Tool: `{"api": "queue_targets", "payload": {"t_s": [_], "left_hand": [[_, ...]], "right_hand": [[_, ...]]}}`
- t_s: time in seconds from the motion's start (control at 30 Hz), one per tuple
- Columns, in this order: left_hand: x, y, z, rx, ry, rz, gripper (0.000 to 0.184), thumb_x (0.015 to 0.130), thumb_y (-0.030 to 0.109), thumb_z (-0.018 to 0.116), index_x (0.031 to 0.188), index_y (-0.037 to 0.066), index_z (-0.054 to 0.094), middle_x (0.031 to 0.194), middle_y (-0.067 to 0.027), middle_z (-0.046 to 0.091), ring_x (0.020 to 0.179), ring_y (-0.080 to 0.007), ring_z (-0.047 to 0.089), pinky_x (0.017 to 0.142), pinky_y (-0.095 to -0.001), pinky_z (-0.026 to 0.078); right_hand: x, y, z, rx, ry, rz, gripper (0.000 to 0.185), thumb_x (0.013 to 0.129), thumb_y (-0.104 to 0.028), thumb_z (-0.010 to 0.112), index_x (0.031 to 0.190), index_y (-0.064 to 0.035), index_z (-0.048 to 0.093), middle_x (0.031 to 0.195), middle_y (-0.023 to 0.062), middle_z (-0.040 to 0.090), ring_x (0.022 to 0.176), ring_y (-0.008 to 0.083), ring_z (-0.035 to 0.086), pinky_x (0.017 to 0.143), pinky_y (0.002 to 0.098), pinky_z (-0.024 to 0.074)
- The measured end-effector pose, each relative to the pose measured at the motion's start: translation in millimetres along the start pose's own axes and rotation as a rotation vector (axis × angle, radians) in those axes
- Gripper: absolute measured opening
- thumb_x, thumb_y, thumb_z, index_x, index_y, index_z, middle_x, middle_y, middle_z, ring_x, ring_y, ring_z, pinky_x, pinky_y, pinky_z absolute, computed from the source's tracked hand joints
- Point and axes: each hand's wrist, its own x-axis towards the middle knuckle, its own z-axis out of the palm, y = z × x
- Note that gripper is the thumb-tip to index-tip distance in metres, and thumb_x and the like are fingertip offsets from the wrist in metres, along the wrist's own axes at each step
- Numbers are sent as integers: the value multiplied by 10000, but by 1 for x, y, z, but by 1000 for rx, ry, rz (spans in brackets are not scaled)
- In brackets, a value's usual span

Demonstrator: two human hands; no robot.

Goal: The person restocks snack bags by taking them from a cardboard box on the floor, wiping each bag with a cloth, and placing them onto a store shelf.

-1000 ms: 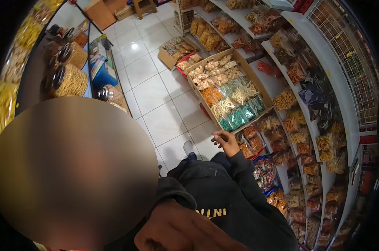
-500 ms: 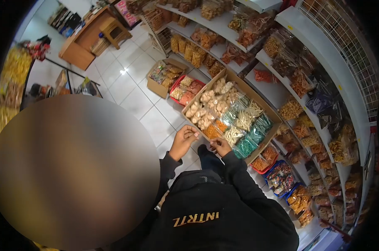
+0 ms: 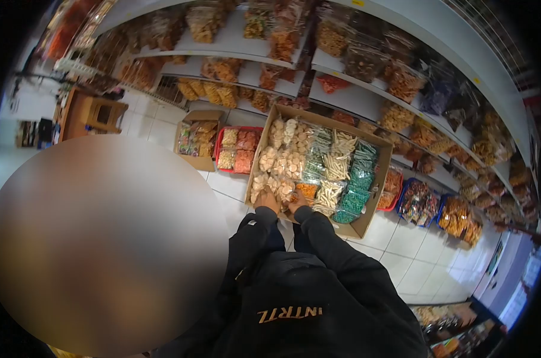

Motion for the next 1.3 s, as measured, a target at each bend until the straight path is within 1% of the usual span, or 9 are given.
{"api": "queue_targets", "payload": {"t_s": [0.27,0.4,0.63,0.77,0.93,1.03,1.07,1.2,1.3], "left_hand": [[37,-5,-13,170,-136,225,415,873,372,561,987,-26,594,1028,-240,571,866,-400,626,746,-456,521],[56,-20,-7,150,-195,327,337,879,299,538,874,-22,642,1017,-258,586,847,-408,629,728,-454,525],[48,-30,-35,117,-145,430,264,887,202,487,903,-19,632,977,-257,602,843,-413,625,721,-469,520],[42,-39,-54,-111,134,644,294,928,252,446,995,-10,561,909,-261,608,804,-455,601,710,-484,499],[12,-12,-105,-461,-179,477,434,929,354,470,1158,-14,459,946,-333,569,894,-489,554,760,-502,435],[16,-13,-96,-476,-296,574,442,933,340,471,1191,-17,440,999,-324,572,935,-476,552,778,-472,436],[22,-19,-75,-556,-133,639,415,942,315,470,1200,-10,448,997,-258,591,927,-361,588,802,-414,447],[21,-21,-111,-795,-612,702,381,910,216,574,1209,10,457,1032,-144,539,903,-197,536,817,-339,478],[6,-23,-131,-770,-663,712,476,893,265,628,1254,42,412,1139,-114,473,970,-201,487,851,-338,453]], "right_hand": [[-17,-11,20,124,275,-105,625,735,-204,739,1238,-38,408,1095,191,589,970,305,596,830,367,476],[-13,-5,38,245,291,-48,827,726,-201,776,1361,12,291,1208,229,524,1104,291,541,895,350,454],[-24,-9,53,241,425,-94,708,727,-179,765,1278,-9,355,1104,177,547,1016,276,559,850,359,461],[-30,-10,45,343,438,-224,699,764,-193,736,1317,-17,346,1126,160,545,1018,264,541,842,366,459],[-75,-46,21,521,368,-201,786,794,-248,733,1402,-27,286,1192,191,529,965,240,571,805,341,485],[-80,-35,22,651,306,-150,789,808,-264,724,1420,-64,268,1176,202,530,943,236,594,750,331,504],[-82,-29,24,719,307,-138,760,817,-236,715,1419,-87,276,1159,187,536,920,226,598,717,334,509],[-105,-33,9,1066,170,-90,680,877,-95,607,1447,-151,240,1164,97,541,962,213,589,733,349,512],[-133,-37,1,1222,14,-177,646,900,-38,526,1457,-153,219,1269,87,504,1097,215,554,832,390,518]]}}
